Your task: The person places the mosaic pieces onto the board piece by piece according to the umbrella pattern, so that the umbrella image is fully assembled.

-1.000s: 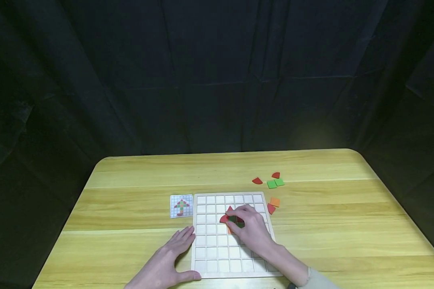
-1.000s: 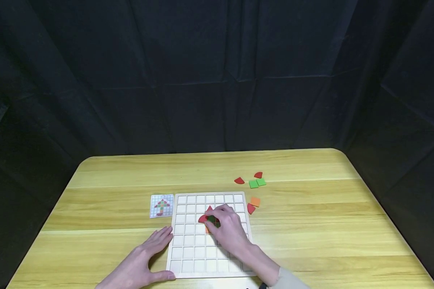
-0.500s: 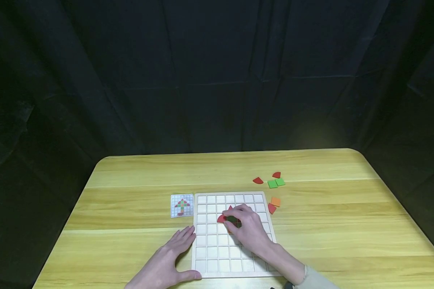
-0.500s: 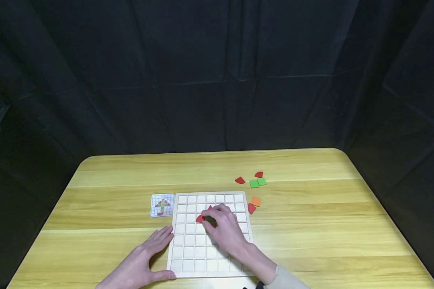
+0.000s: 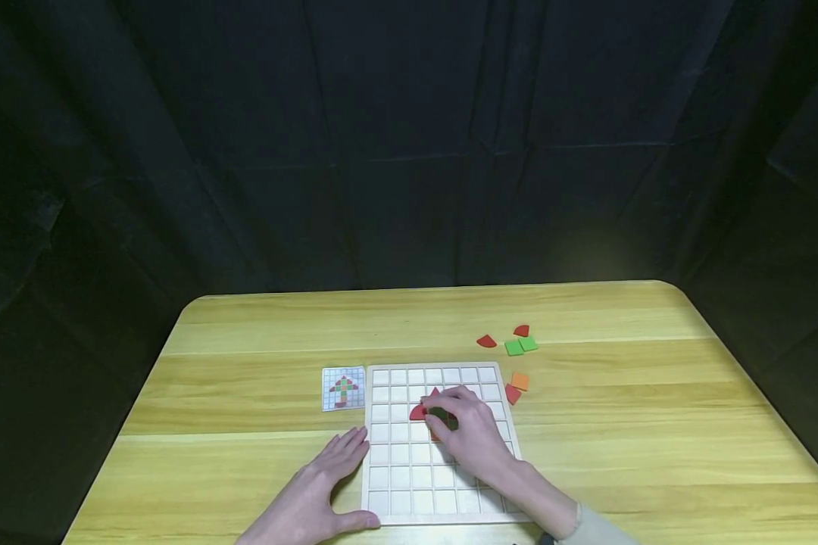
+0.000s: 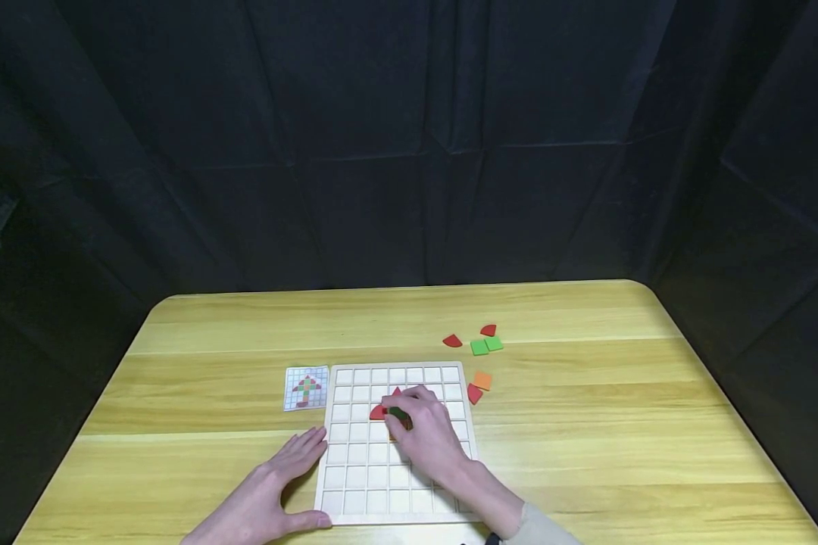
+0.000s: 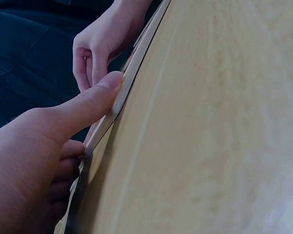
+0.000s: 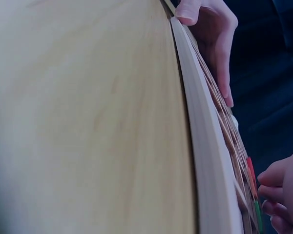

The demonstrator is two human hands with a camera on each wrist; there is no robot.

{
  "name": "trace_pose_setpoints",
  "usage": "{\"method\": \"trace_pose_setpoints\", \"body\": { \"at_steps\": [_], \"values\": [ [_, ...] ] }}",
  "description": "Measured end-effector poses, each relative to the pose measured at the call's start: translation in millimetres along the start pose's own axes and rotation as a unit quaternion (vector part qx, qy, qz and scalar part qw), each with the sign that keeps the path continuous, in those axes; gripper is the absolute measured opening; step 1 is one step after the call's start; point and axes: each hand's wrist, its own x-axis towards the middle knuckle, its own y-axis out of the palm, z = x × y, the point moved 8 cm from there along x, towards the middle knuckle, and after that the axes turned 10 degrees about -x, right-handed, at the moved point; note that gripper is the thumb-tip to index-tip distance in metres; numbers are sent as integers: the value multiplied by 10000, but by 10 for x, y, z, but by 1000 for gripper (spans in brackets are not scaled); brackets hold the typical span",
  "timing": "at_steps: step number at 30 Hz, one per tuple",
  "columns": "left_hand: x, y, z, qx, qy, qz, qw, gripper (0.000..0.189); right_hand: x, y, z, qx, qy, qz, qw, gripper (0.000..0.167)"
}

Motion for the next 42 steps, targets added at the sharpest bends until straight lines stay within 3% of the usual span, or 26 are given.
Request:
{"method": "trace_pose_setpoints", "body": {
  "at_steps": [8, 15, 22, 26, 33, 42],
  "values": [
    [-8, 10, -15, 9, 54, -12, 10000, 98, -58, -225, -281, 5, 173, -409, 9990, 23],
    [-14, 3, -18, 55, 44, -33, 10000, 98, -27, -544, -675, -518, 308, -1006, 9931, 22],
    [-12, 12, -1, 3, 10, 18, 10000, 98, 81, -795, -1244, -807, 1068, -1284, 9826, 26],
    [-2, 14, 10, -67, -70, 54, 9999, 99, 132, -892, -1463, -835, 1390, -1375, 9771, 31],
    [3, 30, 23, -86, -128, 101, 9998, 100, 204, -925, -1636, -944, 1572, -1194, 9758, 34],
    [3, 26, 34, -51, -78, 51, 9999, 99, 209, -926, -1685, -1079, 1578, -1127, 9751, 30]
  ]
}}
